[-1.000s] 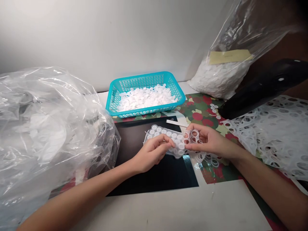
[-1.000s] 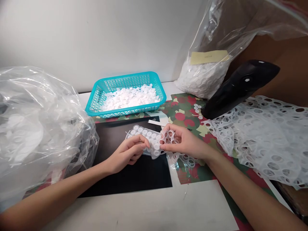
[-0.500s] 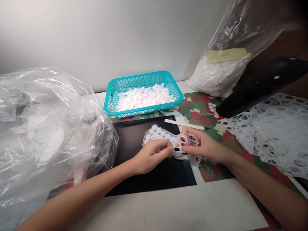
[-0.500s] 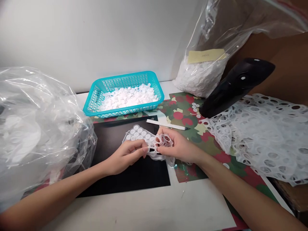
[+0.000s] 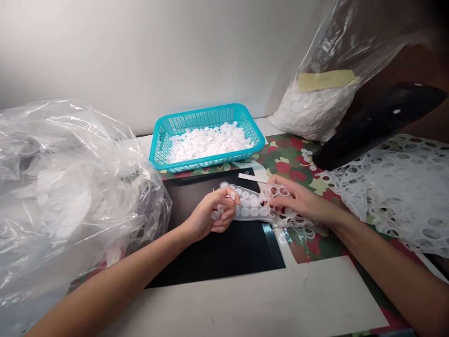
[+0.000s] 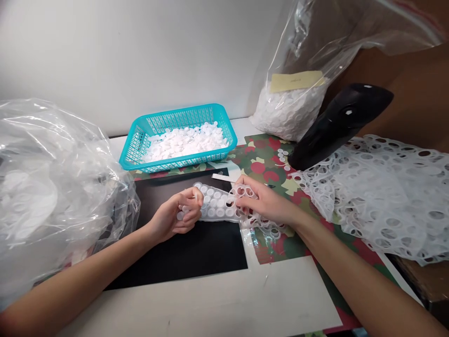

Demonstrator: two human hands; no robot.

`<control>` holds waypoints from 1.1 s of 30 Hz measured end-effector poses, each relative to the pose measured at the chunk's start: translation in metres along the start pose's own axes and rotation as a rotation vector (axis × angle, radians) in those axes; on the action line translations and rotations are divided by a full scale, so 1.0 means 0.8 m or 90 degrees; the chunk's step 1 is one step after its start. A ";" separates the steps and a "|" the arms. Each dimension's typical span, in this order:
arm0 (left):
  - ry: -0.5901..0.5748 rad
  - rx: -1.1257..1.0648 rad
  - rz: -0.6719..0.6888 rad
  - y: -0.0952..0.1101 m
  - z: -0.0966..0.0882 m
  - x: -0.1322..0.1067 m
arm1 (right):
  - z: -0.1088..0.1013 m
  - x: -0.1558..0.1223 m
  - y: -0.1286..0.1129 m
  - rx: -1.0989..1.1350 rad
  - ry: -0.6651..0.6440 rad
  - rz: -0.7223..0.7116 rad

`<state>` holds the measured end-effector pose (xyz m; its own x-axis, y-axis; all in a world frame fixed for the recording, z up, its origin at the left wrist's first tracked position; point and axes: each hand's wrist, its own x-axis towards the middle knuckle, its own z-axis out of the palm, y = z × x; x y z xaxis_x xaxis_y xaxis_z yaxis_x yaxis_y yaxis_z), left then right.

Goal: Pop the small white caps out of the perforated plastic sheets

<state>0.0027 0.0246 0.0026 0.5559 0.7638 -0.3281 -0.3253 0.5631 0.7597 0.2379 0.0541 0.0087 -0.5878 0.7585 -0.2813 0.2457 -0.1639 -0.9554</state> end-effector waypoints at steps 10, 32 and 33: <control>-0.053 -0.041 0.035 -0.001 0.000 -0.002 | 0.002 -0.002 0.000 0.050 -0.011 0.003; -0.007 0.415 0.059 -0.010 0.017 -0.010 | 0.025 -0.006 -0.005 0.177 -0.106 0.035; -0.014 0.466 0.080 -0.011 0.020 -0.010 | 0.025 -0.006 -0.002 0.176 -0.104 0.024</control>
<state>0.0128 0.0086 0.0076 0.5662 0.7976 -0.2078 0.2013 0.1106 0.9733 0.2252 0.0382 0.0096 -0.7032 0.6414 -0.3067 0.0638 -0.3727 -0.9258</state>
